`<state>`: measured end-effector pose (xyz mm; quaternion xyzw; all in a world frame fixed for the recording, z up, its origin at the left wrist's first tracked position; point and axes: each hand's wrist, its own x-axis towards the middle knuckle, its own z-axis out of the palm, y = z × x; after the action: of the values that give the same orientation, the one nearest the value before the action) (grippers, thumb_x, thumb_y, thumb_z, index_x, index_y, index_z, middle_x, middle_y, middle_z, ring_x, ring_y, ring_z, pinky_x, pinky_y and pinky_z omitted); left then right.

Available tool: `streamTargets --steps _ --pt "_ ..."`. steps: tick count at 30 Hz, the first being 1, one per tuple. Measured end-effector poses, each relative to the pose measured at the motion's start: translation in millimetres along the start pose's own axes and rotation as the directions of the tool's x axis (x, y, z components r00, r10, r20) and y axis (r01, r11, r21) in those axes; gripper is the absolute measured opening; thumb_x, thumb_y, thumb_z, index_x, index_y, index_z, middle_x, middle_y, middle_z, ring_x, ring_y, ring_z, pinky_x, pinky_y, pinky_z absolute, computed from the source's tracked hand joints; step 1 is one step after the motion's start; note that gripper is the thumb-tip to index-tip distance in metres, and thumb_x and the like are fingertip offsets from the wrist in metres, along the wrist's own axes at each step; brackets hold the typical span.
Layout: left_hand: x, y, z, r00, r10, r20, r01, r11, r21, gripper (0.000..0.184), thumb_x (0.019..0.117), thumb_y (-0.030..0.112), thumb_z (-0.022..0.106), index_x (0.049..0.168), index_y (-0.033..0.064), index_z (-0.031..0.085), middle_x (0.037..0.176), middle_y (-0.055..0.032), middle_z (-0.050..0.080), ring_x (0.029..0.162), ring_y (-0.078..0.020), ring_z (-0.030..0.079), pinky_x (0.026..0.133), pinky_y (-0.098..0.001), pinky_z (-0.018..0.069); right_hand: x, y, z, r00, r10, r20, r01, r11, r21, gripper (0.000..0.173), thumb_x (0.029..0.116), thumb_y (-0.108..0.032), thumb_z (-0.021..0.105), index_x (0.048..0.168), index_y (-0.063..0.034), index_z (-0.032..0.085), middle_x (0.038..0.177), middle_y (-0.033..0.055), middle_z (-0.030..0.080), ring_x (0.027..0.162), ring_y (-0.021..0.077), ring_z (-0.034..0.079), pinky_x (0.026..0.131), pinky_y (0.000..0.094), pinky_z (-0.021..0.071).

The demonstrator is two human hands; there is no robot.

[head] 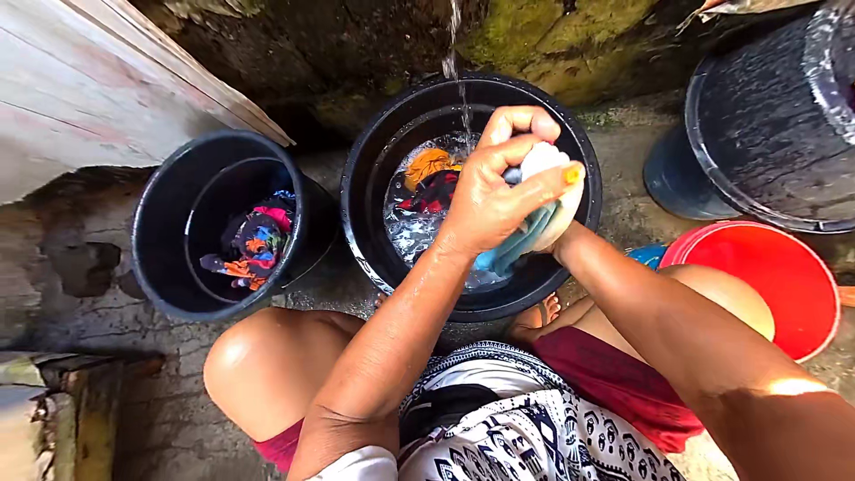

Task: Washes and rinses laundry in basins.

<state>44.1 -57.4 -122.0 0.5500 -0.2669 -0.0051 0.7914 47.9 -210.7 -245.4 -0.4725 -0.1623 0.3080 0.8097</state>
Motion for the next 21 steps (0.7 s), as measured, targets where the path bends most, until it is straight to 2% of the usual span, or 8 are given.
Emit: streamTargets --steps 3,5,8,11,13,15,18,21 --pt "-1.6 -4.1 -8.9 0.968 -0.184 -0.172 0.089 0.890 -0.447 0.019 0.0923 0.020 0.057 0.102 0.0086 0.069 0.111 -0.0054 0.071 0.102 -0.0140 0.069 0.088 -0.0335 0.0582 -10.0 -2.6 8.4 0.947 0.005 -0.321 0.120 0.922 0.367 0.032 0.1100 -0.029 0.033 0.111 -0.0140 0.062 0.093 0.0031 0.073 0.088 0.0138 0.071 0.077 0.0355 0.0616" --pt "-17.1 -17.4 -37.3 0.934 -0.250 -0.256 0.138 0.912 -0.387 0.033 0.0981 0.042 0.060 0.112 0.0139 0.067 0.107 -0.0028 0.074 0.100 -0.0128 0.070 0.089 -0.0345 0.0592 -6.8 -24.3 27.7 0.899 -0.056 -0.435 0.235 0.898 0.371 0.053 0.1114 -0.047 0.020 0.110 -0.0187 0.066 0.094 0.0009 0.074 0.090 0.0113 0.072 0.079 0.0336 0.0619" --pt "-61.0 -54.6 -69.7 0.810 -0.400 -0.430 0.375 0.916 -0.145 0.058 0.0954 0.057 0.059 0.131 0.0116 0.054 0.108 -0.0019 0.069 0.099 -0.0136 0.068 0.087 -0.0387 0.0601 3.9 -40.3 55.4 0.739 -0.097 -0.667 0.247 0.960 0.134 0.028 0.1077 -0.022 0.041 0.103 -0.0144 0.067 0.090 -0.0017 0.070 0.085 0.0080 0.068 0.076 0.0303 0.0603" --pt "-95.5 -78.5 -47.9 0.639 -0.668 -0.381 0.489 0.736 -0.468 0.069 0.0960 0.080 0.029 0.137 0.0317 0.056 0.117 0.0025 0.072 0.103 -0.0142 0.070 0.083 -0.0397 0.0617 16.3 -35.7 75.3 0.742 -0.087 -0.665 0.164 0.985 0.053 0.013 0.0978 -0.016 0.055 0.095 -0.0132 0.067 0.087 -0.0012 0.069 0.082 0.0090 0.067 0.073 0.0306 0.0591" --pt "-97.3 -84.5 -43.3 0.683 -0.670 -0.292 0.379 0.666 -0.643 0.075 0.0911 0.086 0.027 0.131 0.0327 0.062 0.116 0.0025 0.073 0.104 -0.0151 0.071 0.083 -0.0407 0.0616 20.2 -24.3 67.6 0.788 -0.080 -0.610 0.163 0.983 0.082 0.014 0.0996 -0.016 0.053 0.092 -0.0138 0.065 0.083 -0.0018 0.068 0.077 0.0077 0.067 0.069 0.0280 0.0587" --pt "-87.4 -87.4 -51.1 0.737 -0.621 -0.267 0.319 0.668 -0.673 0.070 0.0934 0.080 0.039 0.131 0.0262 0.062 0.119 -0.0013 0.072 0.109 -0.0177 0.070 0.090 -0.0428 0.0601 18.6 -19.3 48.1 0.769 -0.090 -0.633 0.147 0.988 0.037 0.016 0.1030 -0.017 0.051 0.098 -0.0124 0.066 0.085 -0.0023 0.068 0.077 0.0075 0.066 0.070 0.0282 0.0587" --pt "-47.8 -82.0 -59.7 0.652 -0.577 -0.491 0.372 0.808 -0.456 0.047 0.1092 0.048 0.039 0.132 0.0108 0.056 0.115 -0.0089 0.069 0.107 -0.0213 0.068 0.093 -0.0446 0.0584 17.0 -11.7 23.7 0.644 -0.060 -0.762 0.036 0.998 -0.048 0.029 0.1067 -0.035 0.050 0.112 -0.0107 0.066 0.091 0.0012 0.066 0.081 0.0116 0.065 0.073 0.0331 0.0575" --pt "-18.9 -66.2 -41.4 0.697 -0.298 -0.652 0.421 0.906 0.035 0.031 0.1029 0.026 0.062 0.114 -0.0019 0.064 0.094 -0.0105 0.072 0.087 -0.0185 0.071 0.082 -0.0399 0.0612 4.0 -0.4 22.6 0.605 0.274 -0.748 -0.214 0.960 0.179 0.080 0.0994 -0.076 0.026 0.152 -0.0191 0.045 0.140 0.0161 0.058 0.121 0.0361 0.061 0.090 0.0624 0.0540"
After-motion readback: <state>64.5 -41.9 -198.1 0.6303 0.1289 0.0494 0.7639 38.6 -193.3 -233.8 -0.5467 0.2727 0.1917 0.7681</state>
